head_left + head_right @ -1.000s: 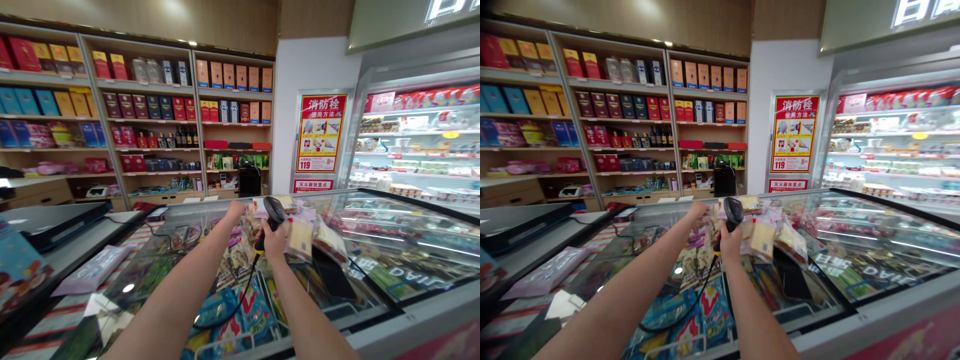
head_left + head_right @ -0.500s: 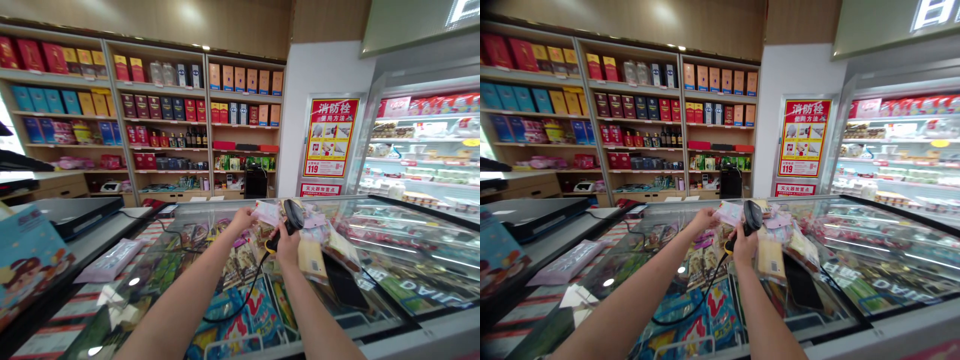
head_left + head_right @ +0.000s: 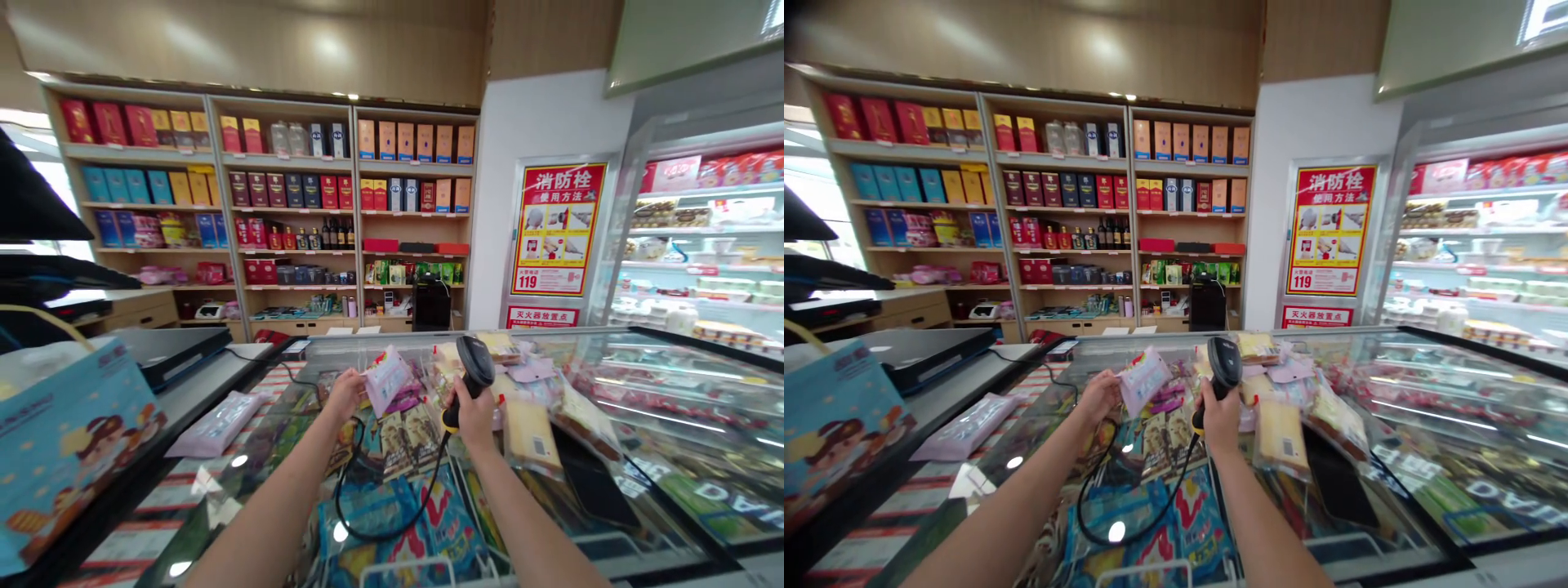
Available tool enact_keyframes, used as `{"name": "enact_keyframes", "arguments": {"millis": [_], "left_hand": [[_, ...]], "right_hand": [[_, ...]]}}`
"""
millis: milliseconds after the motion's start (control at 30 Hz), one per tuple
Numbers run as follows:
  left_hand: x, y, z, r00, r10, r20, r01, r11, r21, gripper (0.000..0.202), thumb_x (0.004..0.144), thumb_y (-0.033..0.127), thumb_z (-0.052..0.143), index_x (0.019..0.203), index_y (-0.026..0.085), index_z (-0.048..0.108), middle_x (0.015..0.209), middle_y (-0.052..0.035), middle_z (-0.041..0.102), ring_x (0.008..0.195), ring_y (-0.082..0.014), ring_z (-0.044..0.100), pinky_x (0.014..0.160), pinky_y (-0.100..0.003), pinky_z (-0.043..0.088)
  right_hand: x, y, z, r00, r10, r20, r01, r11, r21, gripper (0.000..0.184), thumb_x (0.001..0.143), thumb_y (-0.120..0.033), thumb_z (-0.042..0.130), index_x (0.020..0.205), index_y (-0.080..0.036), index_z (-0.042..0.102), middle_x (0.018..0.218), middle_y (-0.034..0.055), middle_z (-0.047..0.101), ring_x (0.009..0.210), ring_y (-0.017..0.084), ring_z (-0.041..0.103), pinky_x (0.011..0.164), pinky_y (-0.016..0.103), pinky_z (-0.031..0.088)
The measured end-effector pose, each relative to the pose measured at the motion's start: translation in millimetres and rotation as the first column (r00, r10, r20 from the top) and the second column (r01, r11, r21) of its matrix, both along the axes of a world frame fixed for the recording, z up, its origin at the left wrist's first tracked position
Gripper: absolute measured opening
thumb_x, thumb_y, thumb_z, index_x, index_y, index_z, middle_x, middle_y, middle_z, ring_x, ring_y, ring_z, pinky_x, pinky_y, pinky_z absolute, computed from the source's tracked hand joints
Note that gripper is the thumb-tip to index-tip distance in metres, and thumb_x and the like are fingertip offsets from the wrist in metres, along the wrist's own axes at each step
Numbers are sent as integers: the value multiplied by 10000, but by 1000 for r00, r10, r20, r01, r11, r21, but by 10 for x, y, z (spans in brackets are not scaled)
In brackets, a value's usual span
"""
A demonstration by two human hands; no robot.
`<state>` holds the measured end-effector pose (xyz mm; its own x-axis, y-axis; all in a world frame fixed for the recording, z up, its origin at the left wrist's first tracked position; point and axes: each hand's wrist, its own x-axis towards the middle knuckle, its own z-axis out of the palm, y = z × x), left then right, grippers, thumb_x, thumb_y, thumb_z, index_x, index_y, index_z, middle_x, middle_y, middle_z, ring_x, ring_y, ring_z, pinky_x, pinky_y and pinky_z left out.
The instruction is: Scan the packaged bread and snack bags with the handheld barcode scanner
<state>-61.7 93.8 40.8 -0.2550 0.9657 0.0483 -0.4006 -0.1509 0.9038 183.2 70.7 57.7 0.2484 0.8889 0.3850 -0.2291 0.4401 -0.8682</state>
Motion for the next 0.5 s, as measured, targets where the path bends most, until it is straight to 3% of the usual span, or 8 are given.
{"name": "enact_keyframes", "arguments": {"millis": [100,233,367,433,500], "left_hand": [[-138,-57,-41,982,26,-189,-38,997,-60,282,500,154,665,595,195,403,490,57,551,438,-110,537,445,-213,440],[-92,-3,37,916,-19,-400,-52,985,-165,242,543,234,692,742,192,562,529,48,576,438,-117,526,425,-205,393],[68,177,123,766,-160,-622,-49,951,-305,283,505,235,794,541,171,520,393,57,439,366,-87,419,387,-198,302],[137,237,92,734,-237,-637,-39,921,-387,326,472,169,808,481,173,482,367,49,426,363,-93,412,395,-217,333],[186,254,8,766,-235,-599,-41,911,-411,305,474,116,784,488,175,485,378,36,456,373,-108,433,412,-239,375]], "right_hand": [[-27,-17,-15,999,5,49,-5,1000,9,334,718,-481,672,591,-223,502,456,-18,534,414,159,509,460,289,443],[-69,-76,-4,995,36,91,-37,999,13,316,722,-481,665,637,-219,511,460,-23,544,416,161,518,462,288,449],[-86,-125,23,992,42,119,-43,999,11,315,724,-486,665,659,-216,516,460,-29,541,415,158,515,451,281,441],[-87,-121,18,991,56,123,-57,998,6,311,727,-485,664,676,-216,517,462,-32,543,416,157,518,450,278,442],[-90,-98,-3,990,74,123,-74,997,-2,311,720,-485,671,696,-214,520,462,-36,548,418,156,526,449,276,446]]}}
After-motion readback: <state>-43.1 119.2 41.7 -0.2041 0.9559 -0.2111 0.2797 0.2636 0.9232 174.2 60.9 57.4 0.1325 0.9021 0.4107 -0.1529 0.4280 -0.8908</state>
